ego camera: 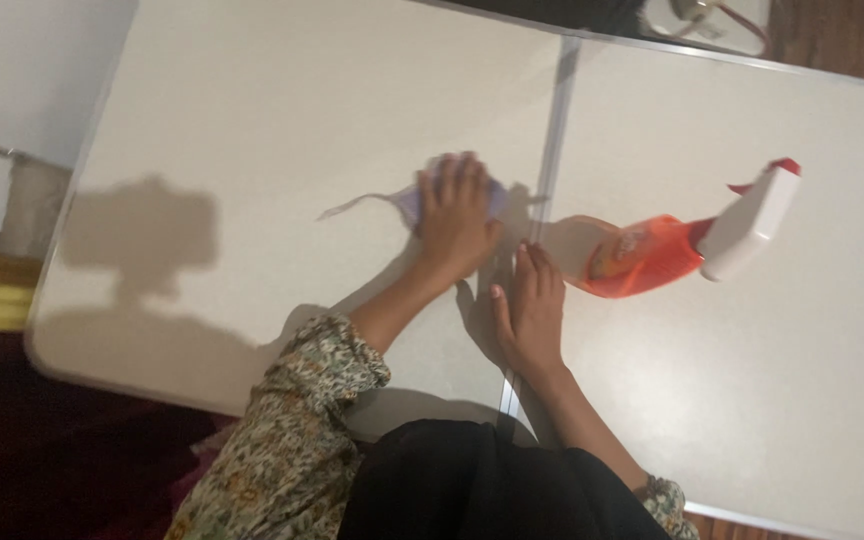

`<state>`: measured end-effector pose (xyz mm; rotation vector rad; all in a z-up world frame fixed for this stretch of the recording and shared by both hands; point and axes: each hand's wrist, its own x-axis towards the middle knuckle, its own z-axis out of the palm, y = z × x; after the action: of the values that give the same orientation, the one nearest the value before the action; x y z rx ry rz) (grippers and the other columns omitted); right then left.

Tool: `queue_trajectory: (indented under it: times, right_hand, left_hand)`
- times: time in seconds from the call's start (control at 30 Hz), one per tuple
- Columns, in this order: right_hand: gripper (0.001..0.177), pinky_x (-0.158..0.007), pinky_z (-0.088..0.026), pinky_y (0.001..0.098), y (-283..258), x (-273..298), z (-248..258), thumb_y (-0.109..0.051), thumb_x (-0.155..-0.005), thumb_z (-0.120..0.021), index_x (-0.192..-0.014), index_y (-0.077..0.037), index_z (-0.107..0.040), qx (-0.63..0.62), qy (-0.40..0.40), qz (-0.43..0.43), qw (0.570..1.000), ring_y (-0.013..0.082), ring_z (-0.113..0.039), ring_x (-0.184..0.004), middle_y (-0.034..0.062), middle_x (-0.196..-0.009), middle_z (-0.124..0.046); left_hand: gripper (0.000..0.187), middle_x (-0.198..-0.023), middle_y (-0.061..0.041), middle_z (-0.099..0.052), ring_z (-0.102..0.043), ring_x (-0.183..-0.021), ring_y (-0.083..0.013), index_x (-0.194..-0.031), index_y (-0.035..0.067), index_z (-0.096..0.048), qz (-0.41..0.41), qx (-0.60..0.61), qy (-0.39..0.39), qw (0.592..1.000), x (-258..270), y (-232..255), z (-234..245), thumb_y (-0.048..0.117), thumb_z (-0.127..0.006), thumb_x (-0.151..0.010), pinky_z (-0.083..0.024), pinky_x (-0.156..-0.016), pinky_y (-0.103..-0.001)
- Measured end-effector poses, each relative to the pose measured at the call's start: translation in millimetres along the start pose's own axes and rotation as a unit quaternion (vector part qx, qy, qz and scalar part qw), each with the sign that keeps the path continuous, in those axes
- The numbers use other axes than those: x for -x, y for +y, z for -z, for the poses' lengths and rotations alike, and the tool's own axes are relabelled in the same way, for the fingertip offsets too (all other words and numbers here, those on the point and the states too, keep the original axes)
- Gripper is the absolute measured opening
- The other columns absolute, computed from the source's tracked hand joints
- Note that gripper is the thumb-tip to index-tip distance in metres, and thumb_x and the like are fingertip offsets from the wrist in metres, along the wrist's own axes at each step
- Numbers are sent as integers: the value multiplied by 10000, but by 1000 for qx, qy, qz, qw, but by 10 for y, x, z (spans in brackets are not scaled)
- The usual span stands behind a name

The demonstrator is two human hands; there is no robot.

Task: Cleaning a white folding table with a spray bottle and a cloth.

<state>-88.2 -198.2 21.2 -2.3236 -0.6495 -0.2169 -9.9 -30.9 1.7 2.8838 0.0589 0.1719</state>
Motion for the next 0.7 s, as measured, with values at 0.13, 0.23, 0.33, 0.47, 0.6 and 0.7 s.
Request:
queue_trajectory:
  times: [0.13, 0.23, 0.33, 0.47, 0.6, 0.7]
  right_hand:
    - [606, -1190, -300, 551, -35, -1, 16, -231, -1003, -577, -1490, 81, -394, 14, -21, 16, 1000, 457, -385, -1435, 280, -1501, -438]
    - [561, -1190, -324, 543, -80, -12, 41, -216, -1013, -568, -1476, 66, -422, -1, -11, -4, 1000, 458, -397, -1426, 296, -1515, -416]
    - [557, -1204, -315, 554, -71, -3, 59, -195, -1045, -546, -1494, 98, -393, -5, -9, -14, 1000, 491, -364, -1452, 326, -1550, -356]
    - [522, -1198, -320, 546, -76, -4, 61, -176, -1021, -552, -1459, 79, -428, -3, -11, -37, 999, 491, -365, -1441, 316, -1557, -352]
    - [520, -1197, -317, 540, -35, -3, 57, -171, -1019, -561, -1456, 83, -440, 22, -14, -57, 998, 480, -362, -1441, 303, -1570, -360]
    - [514, -1207, -317, 532, -28, 6, 36, -184, -1028, -549, -1459, 80, -455, 14, -12, -73, 997, 467, -360, -1456, 292, -1561, -367]
  left_hand:
    - [752, -1615, -160, -332, -215, -1526, -399, -1476, 5, -434, -34, 19, -28, 999, -10, 166, -27, 398, -627, -864, -125, -1205, -662]
    - [704, -1647, -123, -364, -257, -1552, -344, -1516, 35, -442, -124, -8, 24, 992, -167, 183, -81, 369, -632, -927, -169, -1249, -609]
    - [761, -1594, -135, -375, -272, -1504, -328, -1476, 24, -438, -150, 69, 1, 986, -435, 183, -45, 438, -640, -871, -170, -1223, -578]
    - [737, -1619, -112, -361, -265, -1522, -298, -1506, 50, -437, -134, 47, 5, 990, -818, 12, -40, 460, -594, -912, -175, -1241, -556]
    - [724, -1636, -100, -330, -235, -1539, -268, -1526, 72, -411, -78, 22, -13, 997, -1243, -360, -93, 483, -537, -945, -166, -1256, -542]
    - [734, -1625, -132, -292, -202, -1517, -302, -1534, 49, -357, -37, -5, 13, 999, -1537, -801, -214, 497, -498, -970, -134, -1232, -550]
